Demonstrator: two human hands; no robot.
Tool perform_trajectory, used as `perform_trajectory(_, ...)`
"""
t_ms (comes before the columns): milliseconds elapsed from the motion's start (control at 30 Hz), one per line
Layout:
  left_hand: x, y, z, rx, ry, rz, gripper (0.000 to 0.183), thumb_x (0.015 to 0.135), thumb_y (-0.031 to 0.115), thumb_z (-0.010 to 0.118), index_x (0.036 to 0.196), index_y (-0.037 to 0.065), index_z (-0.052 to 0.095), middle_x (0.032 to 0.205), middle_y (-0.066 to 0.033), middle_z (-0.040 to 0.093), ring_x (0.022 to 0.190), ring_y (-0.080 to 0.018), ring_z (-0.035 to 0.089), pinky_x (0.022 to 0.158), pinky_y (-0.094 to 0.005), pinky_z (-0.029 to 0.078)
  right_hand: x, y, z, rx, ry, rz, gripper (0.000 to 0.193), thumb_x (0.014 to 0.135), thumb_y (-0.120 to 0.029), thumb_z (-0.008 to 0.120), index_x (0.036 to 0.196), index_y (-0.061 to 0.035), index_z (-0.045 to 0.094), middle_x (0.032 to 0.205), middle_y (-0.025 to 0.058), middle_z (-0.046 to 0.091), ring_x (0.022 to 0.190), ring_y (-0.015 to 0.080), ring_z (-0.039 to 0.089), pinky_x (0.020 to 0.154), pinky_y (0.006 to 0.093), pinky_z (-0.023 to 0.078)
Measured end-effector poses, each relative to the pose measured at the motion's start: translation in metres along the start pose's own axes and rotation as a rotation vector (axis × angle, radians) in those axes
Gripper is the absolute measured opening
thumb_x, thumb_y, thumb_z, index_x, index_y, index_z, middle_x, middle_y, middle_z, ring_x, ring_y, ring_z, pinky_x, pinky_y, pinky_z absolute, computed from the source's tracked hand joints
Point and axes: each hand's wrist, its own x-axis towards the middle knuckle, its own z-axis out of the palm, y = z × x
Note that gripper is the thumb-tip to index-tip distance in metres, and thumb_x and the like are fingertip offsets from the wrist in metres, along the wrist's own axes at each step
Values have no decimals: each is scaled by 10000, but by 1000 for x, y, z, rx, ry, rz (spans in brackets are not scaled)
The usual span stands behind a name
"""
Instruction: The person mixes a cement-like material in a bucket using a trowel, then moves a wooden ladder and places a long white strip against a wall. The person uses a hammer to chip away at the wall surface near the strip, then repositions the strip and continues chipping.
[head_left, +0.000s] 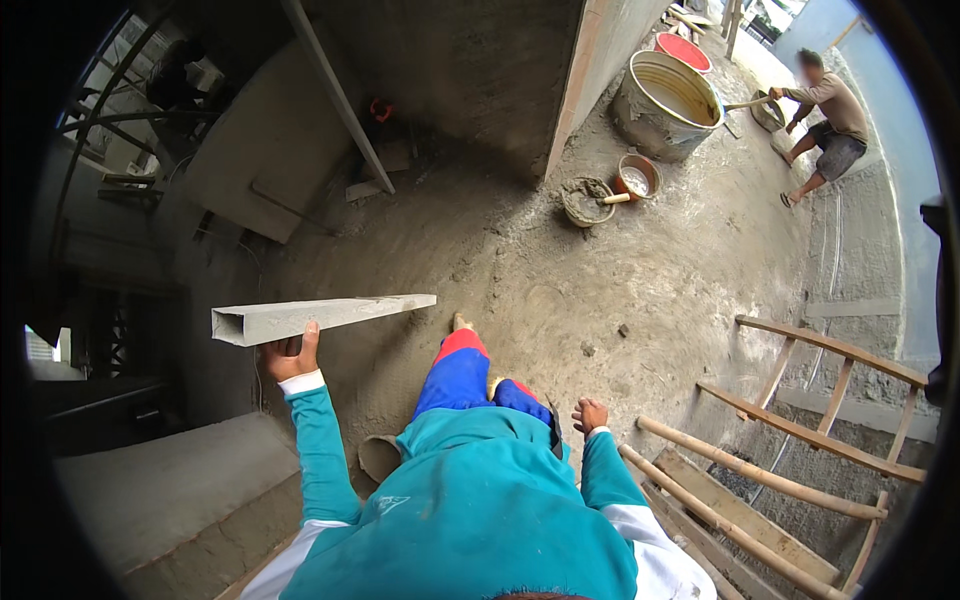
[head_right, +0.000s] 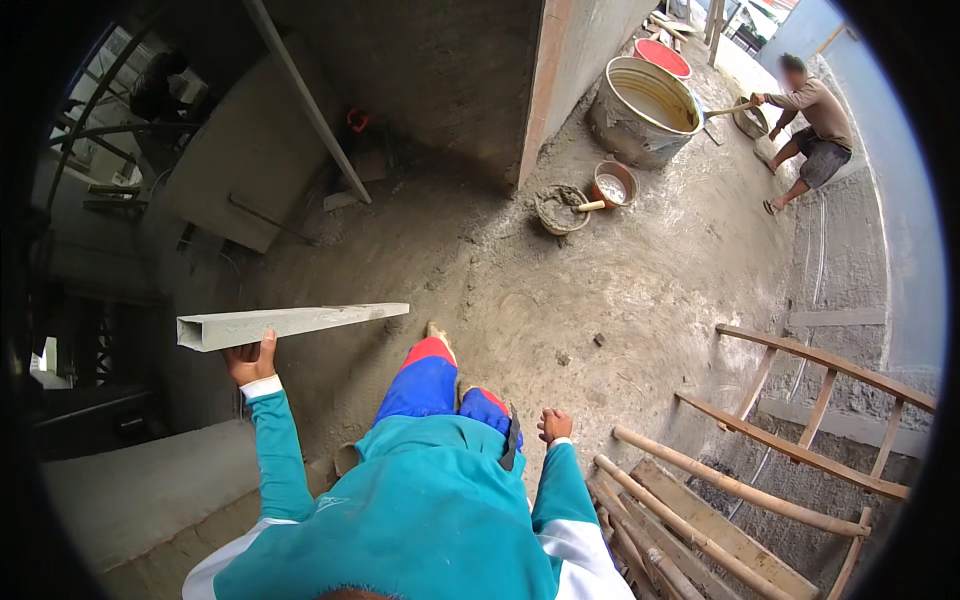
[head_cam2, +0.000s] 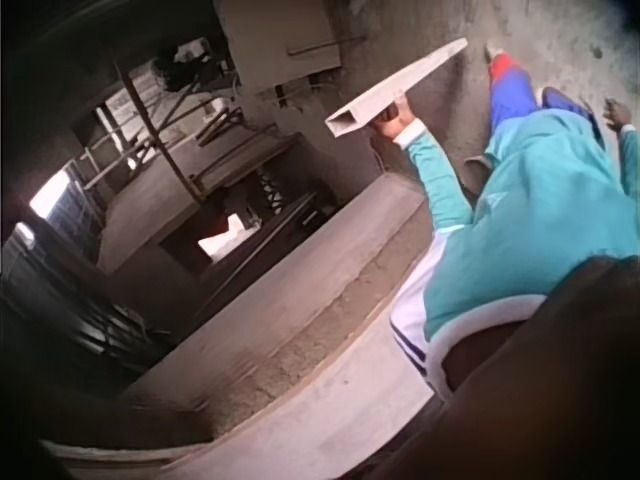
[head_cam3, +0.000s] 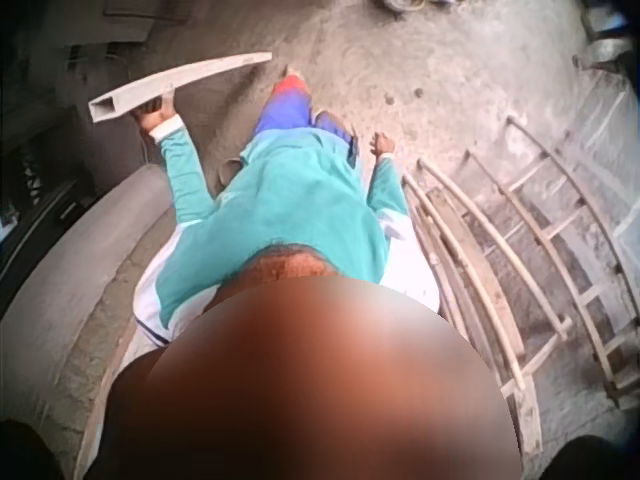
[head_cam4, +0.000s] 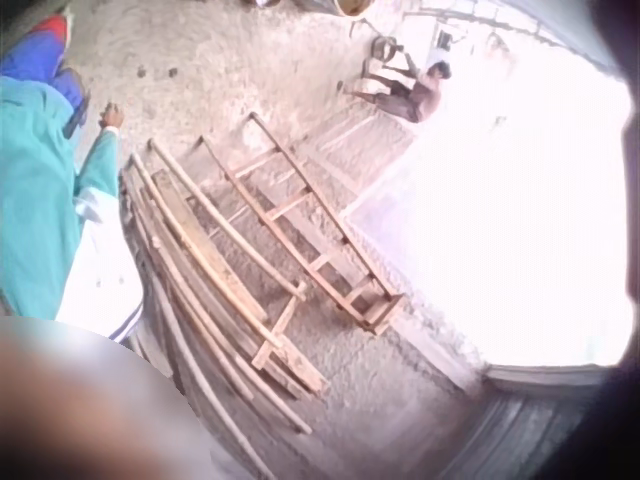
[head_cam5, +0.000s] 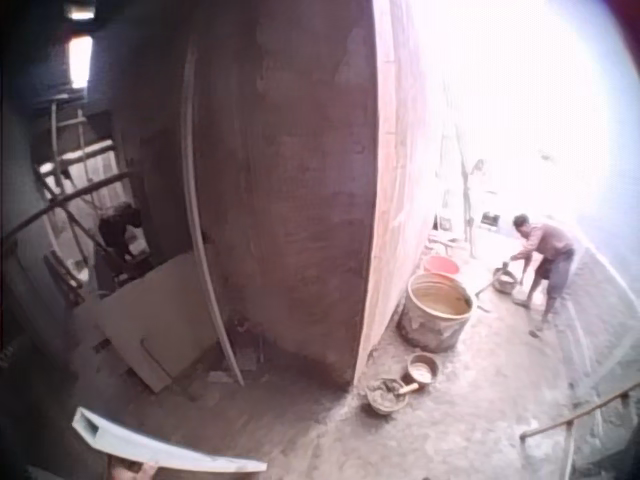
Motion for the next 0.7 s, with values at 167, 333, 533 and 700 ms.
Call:
perform_trajectory(167, 91, -41, 114, -34, -151, -71, 898, 731, 52, 909, 1490, 2, 433, 1403, -166, 558, 1284, -266, 572, 1062, -412, 505, -20, -28, 36, 102, -67, 127, 500, 951, -420, 639, 1334, -100, 609, 1207, 116, 708, 977, 278, 692, 764, 471, 544)
perform_trajectory(333, 172, -75, 207, -47, -302, -47, 828, 737, 62, 910, 1443, -11, 484, 1342, -152, 603, 1225, -248, 607, 1052, -406, 503, -9, -77, 110, -180, -17, -71, 639, 946, -561, 672, 1343, -61, 694, 1288, 137, 702, 1148, 252, 659, 1009, 375, 496)
perform_trajectory(533, 222, -93, 311, 24, -444, -61, 688, 746, 85, 911, 1333, -35, 573, 1221, -135, 681, 1116, -226, 660, 1023, -390, 511, 47, -143, 146, 40, -388, -388, 659, 1009, -582, 567, 1324, -13, 671, 1271, 192, 703, 1155, 245, 654, 1047, 356, 464)
perform_trajectory(700, 236, -139, 380, 253, -533, 45, 564, 716, 135, 922, 1189, -58, 683, 1157, -160, 734, 1072, -242, 697, 989, -409, 531, 51, -213, 128, -297, -128, -253, 707, 987, -642, 512, 1321, -39, 670, 1287, 249, 687, 1232, 375, 639, 1067, 448, 468)
